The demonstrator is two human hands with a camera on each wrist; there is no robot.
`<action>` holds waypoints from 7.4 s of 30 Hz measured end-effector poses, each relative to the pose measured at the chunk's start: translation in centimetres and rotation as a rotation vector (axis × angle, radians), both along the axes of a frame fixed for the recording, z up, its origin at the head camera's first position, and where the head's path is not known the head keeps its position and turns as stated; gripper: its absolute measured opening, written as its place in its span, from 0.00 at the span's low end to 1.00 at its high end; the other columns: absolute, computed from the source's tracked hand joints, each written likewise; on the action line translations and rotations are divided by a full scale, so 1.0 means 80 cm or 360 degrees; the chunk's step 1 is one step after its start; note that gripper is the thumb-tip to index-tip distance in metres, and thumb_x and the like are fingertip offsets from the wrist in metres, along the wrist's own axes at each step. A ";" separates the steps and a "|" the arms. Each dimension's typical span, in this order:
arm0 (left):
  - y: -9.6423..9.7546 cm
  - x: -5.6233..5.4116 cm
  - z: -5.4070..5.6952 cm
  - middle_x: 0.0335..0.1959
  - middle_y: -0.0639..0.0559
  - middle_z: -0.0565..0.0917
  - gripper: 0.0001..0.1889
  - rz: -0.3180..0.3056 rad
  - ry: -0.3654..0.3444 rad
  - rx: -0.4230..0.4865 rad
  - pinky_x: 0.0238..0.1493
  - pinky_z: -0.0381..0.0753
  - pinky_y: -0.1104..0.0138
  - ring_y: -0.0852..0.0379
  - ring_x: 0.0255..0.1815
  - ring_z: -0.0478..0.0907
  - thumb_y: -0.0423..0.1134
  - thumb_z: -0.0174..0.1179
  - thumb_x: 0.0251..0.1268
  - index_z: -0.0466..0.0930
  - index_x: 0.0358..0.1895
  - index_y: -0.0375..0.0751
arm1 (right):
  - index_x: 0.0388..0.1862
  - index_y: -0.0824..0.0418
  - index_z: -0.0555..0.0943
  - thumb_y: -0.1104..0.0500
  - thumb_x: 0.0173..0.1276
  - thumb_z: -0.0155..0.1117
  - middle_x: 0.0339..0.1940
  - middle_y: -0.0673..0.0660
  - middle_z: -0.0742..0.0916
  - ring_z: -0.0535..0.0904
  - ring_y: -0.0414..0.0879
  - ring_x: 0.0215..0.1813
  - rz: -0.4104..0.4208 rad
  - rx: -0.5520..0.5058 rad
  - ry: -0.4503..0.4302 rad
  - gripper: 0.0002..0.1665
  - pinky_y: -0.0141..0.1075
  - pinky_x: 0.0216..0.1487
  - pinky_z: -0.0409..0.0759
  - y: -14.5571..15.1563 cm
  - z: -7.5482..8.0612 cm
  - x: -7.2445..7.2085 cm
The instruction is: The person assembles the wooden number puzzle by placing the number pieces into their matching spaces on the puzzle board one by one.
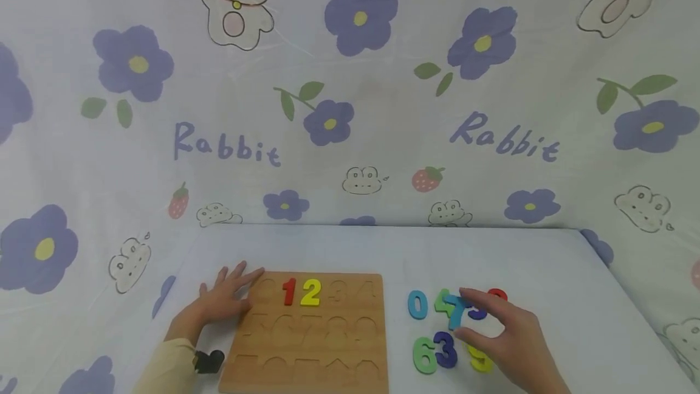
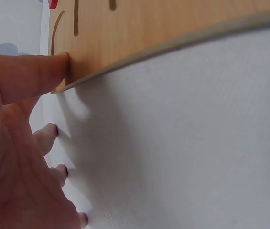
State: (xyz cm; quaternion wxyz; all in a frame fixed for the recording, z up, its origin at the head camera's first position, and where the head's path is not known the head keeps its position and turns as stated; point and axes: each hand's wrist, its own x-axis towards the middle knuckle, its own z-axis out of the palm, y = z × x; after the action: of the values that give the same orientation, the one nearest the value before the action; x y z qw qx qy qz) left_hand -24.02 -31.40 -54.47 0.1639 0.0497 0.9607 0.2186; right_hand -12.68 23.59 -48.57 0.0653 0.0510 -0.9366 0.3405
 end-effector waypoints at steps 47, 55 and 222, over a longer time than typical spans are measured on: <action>-0.002 0.006 -0.003 0.92 0.34 0.47 0.39 0.0014 0.0019 0.0088 0.74 0.23 0.15 0.18 0.89 0.30 0.40 0.65 0.72 0.67 0.86 0.59 | 0.67 0.50 0.88 0.50 0.64 0.86 0.65 0.44 0.91 0.85 0.45 0.67 0.0577 -0.0289 -0.0097 0.33 0.52 0.73 0.84 -0.276 -0.077 -0.048; 0.001 0.008 -0.001 0.92 0.33 0.47 0.39 0.0012 0.0020 0.0099 0.74 0.24 0.15 0.17 0.89 0.30 0.41 0.65 0.73 0.66 0.86 0.59 | 0.65 0.48 0.88 0.53 0.67 0.83 0.61 0.43 0.91 0.84 0.43 0.61 0.0560 -0.0275 -0.0238 0.28 0.54 0.73 0.84 -0.293 -0.089 -0.048; -0.004 0.007 -0.006 0.92 0.34 0.45 0.38 0.0034 0.0014 0.0120 0.75 0.21 0.16 0.20 0.89 0.28 0.40 0.63 0.74 0.65 0.87 0.59 | 0.66 0.45 0.89 0.50 0.64 0.85 0.64 0.44 0.92 0.90 0.52 0.66 0.0589 -0.0032 -0.0120 0.30 0.55 0.64 0.89 -0.107 0.032 -0.032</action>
State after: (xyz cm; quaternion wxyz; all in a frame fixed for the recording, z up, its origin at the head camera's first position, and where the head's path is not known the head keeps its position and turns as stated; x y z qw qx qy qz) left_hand -23.45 -31.72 -54.93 0.1553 0.0467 0.9529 0.2563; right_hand -15.23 15.07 -46.03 -0.0332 0.2089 -0.9096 0.3576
